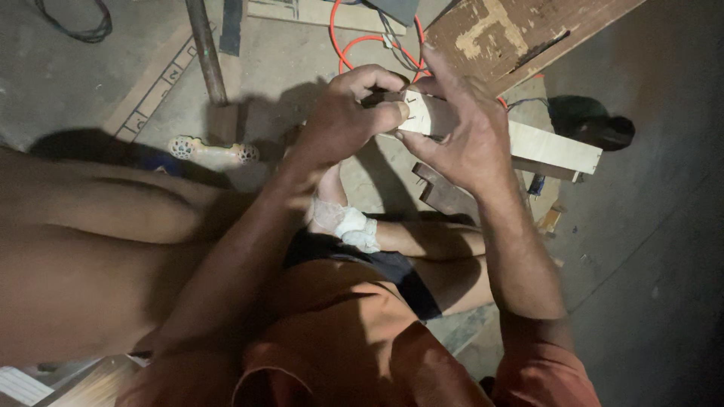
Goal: The person sits on the floor of a cluttered workshop and hammers nails into small wooden pieces using a hammer. They position small wood blocks and thin wooden strips, drive nails in, and fit the pieces together to build up a small wooden frame.
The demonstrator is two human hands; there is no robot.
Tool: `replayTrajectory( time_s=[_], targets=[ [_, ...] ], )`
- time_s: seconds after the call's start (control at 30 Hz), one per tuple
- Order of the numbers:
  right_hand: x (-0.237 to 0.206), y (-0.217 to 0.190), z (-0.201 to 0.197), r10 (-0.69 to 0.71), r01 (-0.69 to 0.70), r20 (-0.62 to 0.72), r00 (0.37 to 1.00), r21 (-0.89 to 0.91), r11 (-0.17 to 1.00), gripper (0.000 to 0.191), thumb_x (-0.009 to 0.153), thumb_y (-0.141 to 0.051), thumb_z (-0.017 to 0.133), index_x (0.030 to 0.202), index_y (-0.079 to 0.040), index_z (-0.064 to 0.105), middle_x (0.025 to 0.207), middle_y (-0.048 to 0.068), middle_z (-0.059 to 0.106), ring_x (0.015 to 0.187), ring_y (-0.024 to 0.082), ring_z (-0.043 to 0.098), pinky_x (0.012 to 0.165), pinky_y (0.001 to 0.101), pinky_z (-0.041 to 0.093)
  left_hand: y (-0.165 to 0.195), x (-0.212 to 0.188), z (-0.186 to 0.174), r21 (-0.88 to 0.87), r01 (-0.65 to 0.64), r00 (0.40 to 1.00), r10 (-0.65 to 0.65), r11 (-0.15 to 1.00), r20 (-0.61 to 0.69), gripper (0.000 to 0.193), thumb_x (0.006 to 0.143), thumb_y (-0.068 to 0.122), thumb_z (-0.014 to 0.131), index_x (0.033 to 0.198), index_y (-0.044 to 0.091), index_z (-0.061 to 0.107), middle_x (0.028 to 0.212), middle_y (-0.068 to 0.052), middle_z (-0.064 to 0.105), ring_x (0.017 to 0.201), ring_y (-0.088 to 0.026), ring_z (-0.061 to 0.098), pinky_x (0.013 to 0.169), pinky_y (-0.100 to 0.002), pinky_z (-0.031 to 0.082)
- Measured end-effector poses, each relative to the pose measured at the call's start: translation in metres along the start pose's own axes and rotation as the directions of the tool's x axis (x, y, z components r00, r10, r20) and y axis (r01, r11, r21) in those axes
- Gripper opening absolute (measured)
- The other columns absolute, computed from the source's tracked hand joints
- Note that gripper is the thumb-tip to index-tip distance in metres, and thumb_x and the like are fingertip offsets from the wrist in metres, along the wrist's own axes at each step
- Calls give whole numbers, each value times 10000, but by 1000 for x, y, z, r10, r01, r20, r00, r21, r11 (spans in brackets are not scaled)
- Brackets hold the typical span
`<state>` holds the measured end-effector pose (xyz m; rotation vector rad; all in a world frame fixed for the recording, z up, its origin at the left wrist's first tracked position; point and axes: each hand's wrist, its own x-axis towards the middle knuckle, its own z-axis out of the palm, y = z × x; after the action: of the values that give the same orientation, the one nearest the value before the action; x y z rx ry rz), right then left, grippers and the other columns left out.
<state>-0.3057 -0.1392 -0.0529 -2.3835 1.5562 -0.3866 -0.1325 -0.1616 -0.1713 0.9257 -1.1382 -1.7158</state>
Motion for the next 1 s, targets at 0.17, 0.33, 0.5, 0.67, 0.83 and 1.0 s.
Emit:
replayTrajectory(
  time_s=[0.17,0.33,0.5,0.67,0.83,1.0],
  targets=[
    [-2,0,4,-53,54,-18,998,26,998,878,821,-144,896,1573,-79,448,1280,116,734,1198,313,673,1087,437,520,-1,2,0,-122,-36,999,38,992,9,296,867,159,792,1107,12,701,955,-13,710,893,-100,667,790,-276,561],
    [-5,3,6,-60,62,-42,997,46,997,889,833,-126,877,1577,-63,393,1275,117,729,1275,311,672,1144,436,507,0,1,-2,-60,-35,999,36,998,17,284,875,187,786,1100,29,714,953,-23,723,893,-104,676,791,-280,558],
    [-4,3,5,-15,15,-20,1000,28,999,940,799,-139,884,1611,-61,416,1271,119,743,1196,303,692,1086,433,532,5,1,-4,52,-135,990,133,989,37,271,874,233,770,1071,48,745,969,-43,752,931,-133,702,840,-312,555],
    [-2,0,4,-34,35,-34,999,24,999,908,804,-141,875,1598,-59,443,1251,106,756,1158,289,700,1063,422,540,11,0,-5,89,-80,997,79,993,20,299,848,282,763,1050,62,751,928,-21,729,878,-135,696,784,-306,551],
    [-2,0,3,-48,49,-42,998,13,999,907,795,-143,871,1594,-54,452,1256,102,757,1167,291,702,1086,418,529,11,-1,-5,56,-141,990,140,988,38,283,865,269,760,1046,51,740,917,-13,717,871,-121,694,785,-295,555],
    [-2,0,5,-18,18,-29,999,3,1000,918,774,-139,881,1587,-68,462,1244,105,755,1147,299,697,1064,421,526,8,0,-6,-15,-73,996,74,997,55,305,861,262,767,1074,47,726,918,-6,721,857,-105,674,761,-279,543]
  ],
)
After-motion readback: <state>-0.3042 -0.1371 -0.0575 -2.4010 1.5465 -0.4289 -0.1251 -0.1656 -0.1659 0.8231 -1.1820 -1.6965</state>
